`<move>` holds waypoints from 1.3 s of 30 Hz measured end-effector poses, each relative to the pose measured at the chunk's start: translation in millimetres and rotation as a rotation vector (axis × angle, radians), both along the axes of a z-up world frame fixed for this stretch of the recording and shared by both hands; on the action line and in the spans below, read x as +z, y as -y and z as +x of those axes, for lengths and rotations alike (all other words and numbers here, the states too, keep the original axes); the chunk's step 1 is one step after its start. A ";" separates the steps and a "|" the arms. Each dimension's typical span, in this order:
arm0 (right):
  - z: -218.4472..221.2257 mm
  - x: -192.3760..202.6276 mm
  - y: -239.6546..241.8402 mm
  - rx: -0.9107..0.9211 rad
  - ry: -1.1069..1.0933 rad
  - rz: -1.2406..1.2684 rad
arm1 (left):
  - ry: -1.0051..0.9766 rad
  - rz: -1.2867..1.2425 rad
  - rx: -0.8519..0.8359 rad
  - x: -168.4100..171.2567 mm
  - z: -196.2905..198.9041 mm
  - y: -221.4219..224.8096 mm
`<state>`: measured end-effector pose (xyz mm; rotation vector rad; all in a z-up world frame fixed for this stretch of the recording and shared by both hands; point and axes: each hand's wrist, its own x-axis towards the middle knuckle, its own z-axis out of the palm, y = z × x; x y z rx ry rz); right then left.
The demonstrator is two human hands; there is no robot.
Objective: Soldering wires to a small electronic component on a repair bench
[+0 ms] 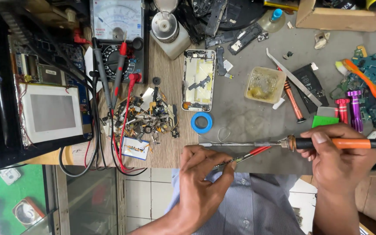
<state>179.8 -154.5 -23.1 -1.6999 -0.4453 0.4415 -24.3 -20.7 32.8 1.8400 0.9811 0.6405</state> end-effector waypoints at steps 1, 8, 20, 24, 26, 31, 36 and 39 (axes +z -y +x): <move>-0.2 -0.7 1.0 -0.013 -0.009 -0.009 | -0.023 -0.011 0.020 -0.3 2.0 1.4; -2.2 7.9 -5.8 -0.016 0.014 -0.066 | -0.092 -0.080 0.075 0.4 11.4 4.7; -3.8 14.0 -7.7 0.000 0.027 -0.124 | -0.170 -0.127 0.084 -1.1 18.5 4.4; -2.7 16.1 -8.9 0.049 0.058 -0.115 | -0.207 -0.122 0.090 -1.0 21.6 3.9; -2.6 12.5 -5.5 0.007 0.007 -0.143 | -0.234 -0.114 0.096 -1.7 22.9 4.1; -0.3 3.7 -0.4 -0.034 -0.062 -0.102 | -0.252 -0.103 0.112 -4.3 24.7 6.1; 0.2 5.7 0.3 0.004 -0.050 -0.089 | -0.257 -0.064 0.127 -5.6 27.3 7.4; -1.1 9.4 -0.7 0.006 -0.074 -0.126 | -0.264 -0.098 0.136 -4.5 28.0 6.6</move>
